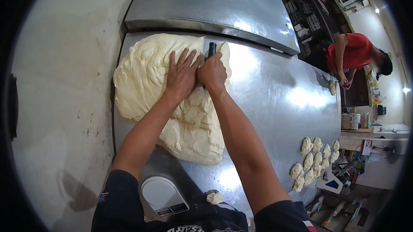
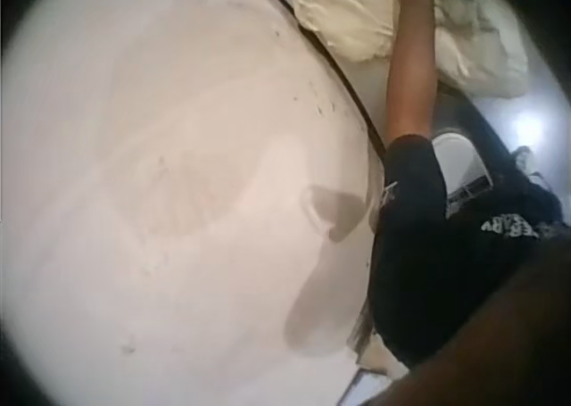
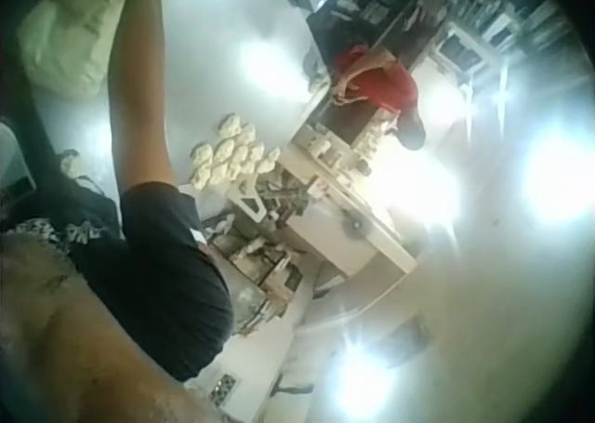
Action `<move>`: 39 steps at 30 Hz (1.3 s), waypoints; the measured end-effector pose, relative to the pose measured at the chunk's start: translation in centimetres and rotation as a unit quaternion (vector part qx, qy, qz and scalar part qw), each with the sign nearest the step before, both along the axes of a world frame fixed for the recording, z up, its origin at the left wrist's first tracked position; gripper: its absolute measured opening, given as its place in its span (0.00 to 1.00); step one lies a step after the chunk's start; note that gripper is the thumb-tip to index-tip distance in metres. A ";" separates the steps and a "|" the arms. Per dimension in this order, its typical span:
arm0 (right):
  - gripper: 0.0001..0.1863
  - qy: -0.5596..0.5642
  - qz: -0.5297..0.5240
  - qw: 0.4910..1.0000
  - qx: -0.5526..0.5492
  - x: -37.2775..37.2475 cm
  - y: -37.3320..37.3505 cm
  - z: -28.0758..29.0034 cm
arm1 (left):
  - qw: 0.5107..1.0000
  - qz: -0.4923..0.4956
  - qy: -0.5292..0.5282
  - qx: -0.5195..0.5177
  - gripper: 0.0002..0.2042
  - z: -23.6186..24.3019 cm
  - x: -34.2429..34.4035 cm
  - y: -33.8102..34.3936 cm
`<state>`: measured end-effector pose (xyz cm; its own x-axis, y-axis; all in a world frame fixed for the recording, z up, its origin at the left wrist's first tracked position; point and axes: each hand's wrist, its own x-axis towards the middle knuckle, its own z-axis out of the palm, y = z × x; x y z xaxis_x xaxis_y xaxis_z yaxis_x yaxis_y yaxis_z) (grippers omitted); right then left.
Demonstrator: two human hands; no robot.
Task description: The person portions dough by cutting segments from a larger mass using a scraper, weighing each piece on a digital scale, and placing the measured portions onto a metal table.
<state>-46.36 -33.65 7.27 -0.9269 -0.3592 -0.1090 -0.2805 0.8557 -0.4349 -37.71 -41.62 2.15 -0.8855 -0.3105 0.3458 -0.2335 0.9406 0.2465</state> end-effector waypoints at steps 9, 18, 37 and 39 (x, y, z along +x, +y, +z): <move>0.35 0.016 -0.002 0.999 0.046 -3.8 1.4 -2.4 | 1.000 0.004 0.014 0.028 0.23 0.5 5.0 0.6; 0.26 0.002 -0.053 0.998 -0.027 -5.8 9.8 1.7 | 0.997 0.007 -0.028 0.067 0.25 0.9 6.6 -0.3; 0.25 0.038 0.003 0.999 0.032 3.4 5.1 -1.6 | 0.995 0.011 -0.032 0.098 0.29 0.6 10.3 6.4; 0.25 0.035 -0.007 0.999 0.032 1.7 6.7 -1.7 | 0.995 0.003 -0.035 0.092 0.28 0.5 11.1 6.0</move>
